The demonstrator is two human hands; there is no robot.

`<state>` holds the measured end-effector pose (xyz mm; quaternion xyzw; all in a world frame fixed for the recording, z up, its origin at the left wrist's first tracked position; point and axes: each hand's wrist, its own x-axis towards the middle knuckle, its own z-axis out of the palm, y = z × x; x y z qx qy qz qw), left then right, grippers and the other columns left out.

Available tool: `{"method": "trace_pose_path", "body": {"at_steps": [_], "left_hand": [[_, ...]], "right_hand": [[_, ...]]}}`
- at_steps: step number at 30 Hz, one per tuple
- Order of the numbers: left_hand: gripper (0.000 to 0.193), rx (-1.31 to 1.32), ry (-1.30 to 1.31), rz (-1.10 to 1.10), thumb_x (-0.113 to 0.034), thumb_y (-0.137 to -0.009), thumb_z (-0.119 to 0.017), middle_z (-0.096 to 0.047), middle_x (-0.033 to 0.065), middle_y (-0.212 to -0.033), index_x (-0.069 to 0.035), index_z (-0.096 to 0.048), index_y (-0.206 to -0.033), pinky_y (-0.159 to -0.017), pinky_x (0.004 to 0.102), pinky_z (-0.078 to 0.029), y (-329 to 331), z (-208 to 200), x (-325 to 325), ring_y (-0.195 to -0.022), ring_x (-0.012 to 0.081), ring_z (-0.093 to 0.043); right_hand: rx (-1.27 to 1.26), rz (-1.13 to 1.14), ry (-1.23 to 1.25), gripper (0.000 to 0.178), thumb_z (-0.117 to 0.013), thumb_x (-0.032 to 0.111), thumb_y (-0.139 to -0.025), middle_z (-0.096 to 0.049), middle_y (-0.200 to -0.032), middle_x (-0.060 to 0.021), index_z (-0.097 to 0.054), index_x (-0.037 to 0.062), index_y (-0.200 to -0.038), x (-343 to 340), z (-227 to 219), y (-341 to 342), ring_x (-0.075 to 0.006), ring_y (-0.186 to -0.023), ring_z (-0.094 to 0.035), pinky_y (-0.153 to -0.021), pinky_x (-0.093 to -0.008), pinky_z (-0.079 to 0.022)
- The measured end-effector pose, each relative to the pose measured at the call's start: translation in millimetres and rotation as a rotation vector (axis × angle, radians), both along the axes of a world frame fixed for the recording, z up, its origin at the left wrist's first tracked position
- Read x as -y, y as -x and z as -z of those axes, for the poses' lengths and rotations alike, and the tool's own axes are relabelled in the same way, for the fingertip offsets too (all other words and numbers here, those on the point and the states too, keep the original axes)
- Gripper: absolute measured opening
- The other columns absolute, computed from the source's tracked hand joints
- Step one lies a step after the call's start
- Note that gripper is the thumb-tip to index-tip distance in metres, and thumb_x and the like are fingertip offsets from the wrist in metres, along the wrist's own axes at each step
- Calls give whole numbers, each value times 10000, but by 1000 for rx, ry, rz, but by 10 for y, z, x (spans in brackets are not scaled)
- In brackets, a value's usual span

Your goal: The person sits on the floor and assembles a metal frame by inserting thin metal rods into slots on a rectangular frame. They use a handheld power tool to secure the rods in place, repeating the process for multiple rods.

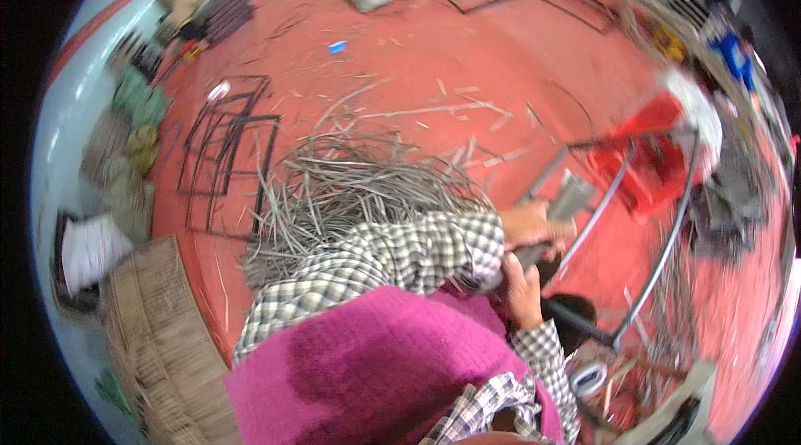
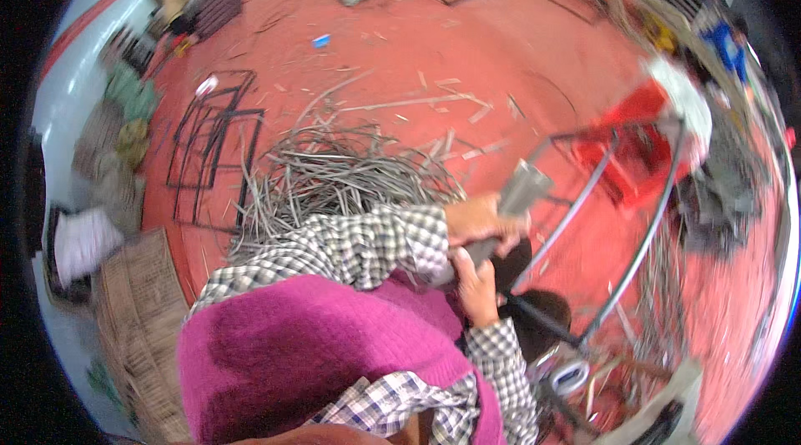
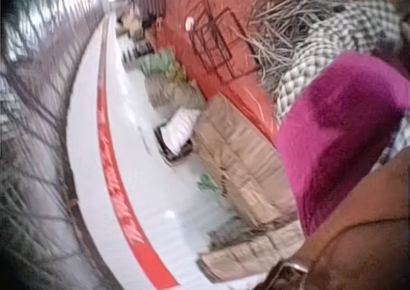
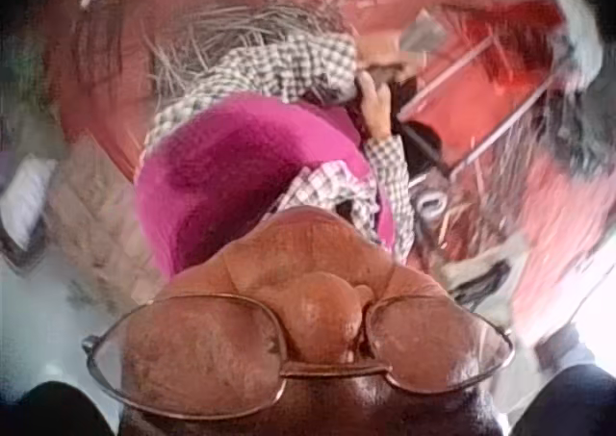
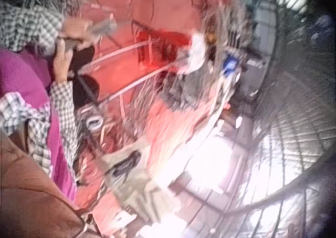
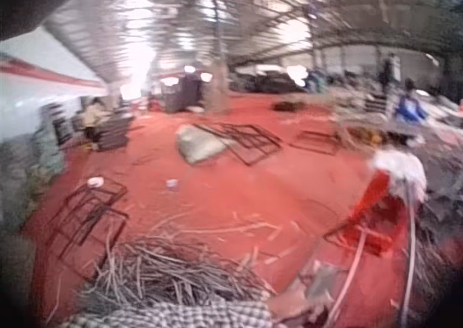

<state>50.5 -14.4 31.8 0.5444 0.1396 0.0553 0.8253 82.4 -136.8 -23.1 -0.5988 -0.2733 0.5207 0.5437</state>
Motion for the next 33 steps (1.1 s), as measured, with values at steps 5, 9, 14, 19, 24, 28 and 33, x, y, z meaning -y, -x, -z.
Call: {"method": "trace_pose_path", "body": {"at_steps": [5,9,14,19,24,28,33], "left_hand": [[402,-143,-290,319,-429,-811,-577,-634,0,-851,-79,-607,-1008,-460,235,-443,226,76,-83,-571,94,-541],[368,-172,-373,407,-471,-830,-506,-634,-51,-858,-144,-653,-913,-421,222,-403,209,75,-91,-533,83,-521],[345,-45,-248,85,-394,-803,-583,-616,12,-705,-53,-629,-786,-434,228,-398,102,82,-24,-506,99,-509],[366,24,17,-341,-359,-816,-617,-451,3,-532,-11,-516,-867,-378,224,-358,148,-196,-319,-403,68,-393],[315,45,-30,-417,-296,-810,-634,-475,11,-521,-16,-524,-902,-361,213,-337,273,-261,-646,-398,81,-425],[196,-106,-8,-416,-144,-770,-659,-547,9,-639,-22,-563,-891,-405,204,-355,131,-34,-461,-478,74,-476],[183,-11,139,-157,-207,-802,-651,-558,22,-636,-54,-553,-782,-403,184,-372,30,112,-128,-458,70,-486]], "right_hand": [[-263,-49,-353,215,-406,215,-923,-528,-639,-94,-446,18,-846,-3,3,-71,-197,-591,-525,-569,-302,-450],[-384,-197,-367,240,-394,243,-932,-528,-710,-108,-435,12,-882,26,22,-140,-201,-665,-524,-643,-319,-448],[-67,76,-247,300,-469,243,-913,-520,-1044,-122,-456,-27,-1043,17,140,-187,-195,-968,-508,-834,-304,-418],[411,-49,-248,283,-457,65,-854,-572,-1045,-129,-511,-42,-1110,214,11,-238,-192,-979,-534,-873,-301,-404],[943,291,-220,245,-460,14,-835,-591,-989,-144,-539,-51,-1058,880,-306,-509,-210,-925,-562,-838,-311,-432],[1126,885,-103,300,-488,44,-845,-564,-1044,-137,-495,-35,-1134,1558,-419,-685,-219,-938,-542,-837,-321,-429],[555,956,-106,409,-465,111,-880,-499,-1137,-96,-377,9,-1266,1793,-287,-747,-116,-780,-498,-670,-237,-424]]}}
